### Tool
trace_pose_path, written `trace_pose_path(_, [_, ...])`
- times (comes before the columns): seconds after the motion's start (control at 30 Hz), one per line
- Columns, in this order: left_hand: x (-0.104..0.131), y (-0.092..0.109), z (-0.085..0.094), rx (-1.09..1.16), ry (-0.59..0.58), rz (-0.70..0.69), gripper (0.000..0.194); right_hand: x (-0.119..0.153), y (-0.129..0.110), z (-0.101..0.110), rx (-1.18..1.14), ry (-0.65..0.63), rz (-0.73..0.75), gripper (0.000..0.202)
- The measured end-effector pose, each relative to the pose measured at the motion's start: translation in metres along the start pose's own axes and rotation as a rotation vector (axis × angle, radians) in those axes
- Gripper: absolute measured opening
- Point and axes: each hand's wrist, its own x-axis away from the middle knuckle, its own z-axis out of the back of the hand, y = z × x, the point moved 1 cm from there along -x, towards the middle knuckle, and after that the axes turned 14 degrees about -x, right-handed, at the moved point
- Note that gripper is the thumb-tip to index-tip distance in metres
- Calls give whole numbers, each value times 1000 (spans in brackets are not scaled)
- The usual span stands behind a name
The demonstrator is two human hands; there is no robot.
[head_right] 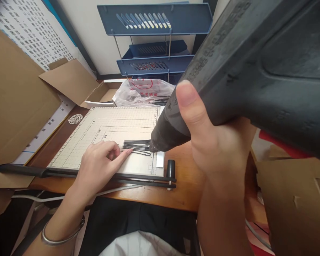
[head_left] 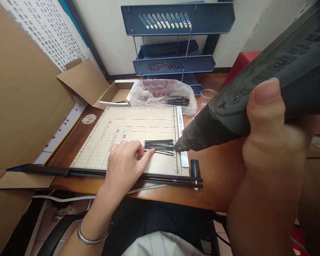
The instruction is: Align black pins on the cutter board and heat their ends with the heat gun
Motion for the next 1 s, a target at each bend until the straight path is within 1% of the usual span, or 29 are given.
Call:
trace_pose_path(0.13, [0,-1,2,-30,27,23,45,-1,4,2,25,-3,-28,53])
trace_pose_path(0.2, [-2,-2,2,-61,38,28,46,-1,8,3,31,-1,-2,55])
trace_pose_path(0.37, [-12,0,0,-124,47,17,47,-2,13,3,48,-30,57,50])
trace_pose_path(0.5, [-19,1,0,-161,-1,1,49,-1,16,2,26,-29,94,53])
trace_pose_path(0.6, [-19,0,0,-174,-20,-8,50,0,17,2,25,1,96,52])
trace_pose_path(0.73, [-16,-3,0,-168,10,-3,50,0,17,-1,-5,-6,130,51])
trace_pose_path(0.87, [-14,-5,0,-151,33,-7,49,1,20,-1,35,81,72,54])
trace_pose_path(0.93, [-15,-5,0,-141,47,-8,49,1,22,-1,40,88,30,55])
trace_pose_path(1.0, [-15,-4,0,-131,68,-16,46,1,22,-1,15,80,27,53])
